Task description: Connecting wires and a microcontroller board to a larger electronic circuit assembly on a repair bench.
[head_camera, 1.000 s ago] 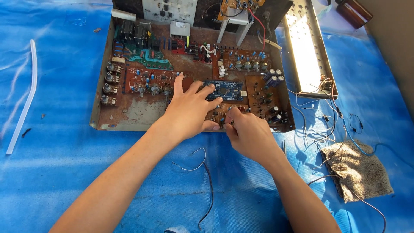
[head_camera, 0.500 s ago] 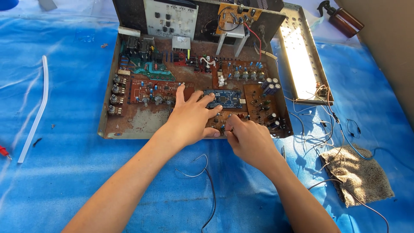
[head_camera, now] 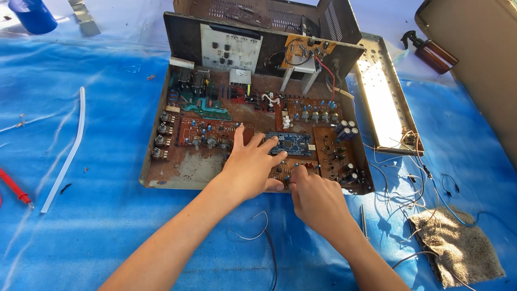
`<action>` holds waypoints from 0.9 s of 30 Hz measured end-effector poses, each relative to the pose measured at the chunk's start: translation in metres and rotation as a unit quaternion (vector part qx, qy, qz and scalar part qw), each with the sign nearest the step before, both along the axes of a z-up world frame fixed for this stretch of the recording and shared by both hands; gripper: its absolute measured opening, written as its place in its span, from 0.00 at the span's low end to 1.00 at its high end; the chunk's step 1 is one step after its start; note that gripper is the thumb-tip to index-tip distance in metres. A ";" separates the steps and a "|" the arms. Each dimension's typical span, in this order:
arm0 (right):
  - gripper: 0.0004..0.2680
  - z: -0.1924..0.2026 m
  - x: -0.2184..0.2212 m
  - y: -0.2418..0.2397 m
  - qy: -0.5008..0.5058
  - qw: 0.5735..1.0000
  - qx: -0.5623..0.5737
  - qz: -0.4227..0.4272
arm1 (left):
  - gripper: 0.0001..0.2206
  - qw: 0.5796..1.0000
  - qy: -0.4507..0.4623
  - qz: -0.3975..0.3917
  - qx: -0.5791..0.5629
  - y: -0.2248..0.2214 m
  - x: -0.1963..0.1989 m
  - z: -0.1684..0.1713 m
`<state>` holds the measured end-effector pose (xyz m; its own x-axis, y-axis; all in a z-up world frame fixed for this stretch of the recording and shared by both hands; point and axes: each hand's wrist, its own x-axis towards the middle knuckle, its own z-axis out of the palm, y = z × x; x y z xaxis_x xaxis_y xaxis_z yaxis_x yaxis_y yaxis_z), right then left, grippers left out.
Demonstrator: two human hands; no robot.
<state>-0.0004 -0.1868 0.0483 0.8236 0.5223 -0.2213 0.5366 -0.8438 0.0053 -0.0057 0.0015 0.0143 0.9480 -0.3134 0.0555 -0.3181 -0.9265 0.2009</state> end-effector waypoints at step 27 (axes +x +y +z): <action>0.05 -0.026 -0.014 -0.006 -0.080 0.996 -0.015 0.031 | 0.30 1.000 -0.004 -0.002 0.017 0.001 0.000 0.001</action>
<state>-0.0147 -0.1924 0.0225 0.8161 0.5678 -0.1073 0.5776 -0.8075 0.1199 -0.0060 0.0022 0.0151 0.9462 -0.3194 0.0519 -0.3236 -0.9314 0.1666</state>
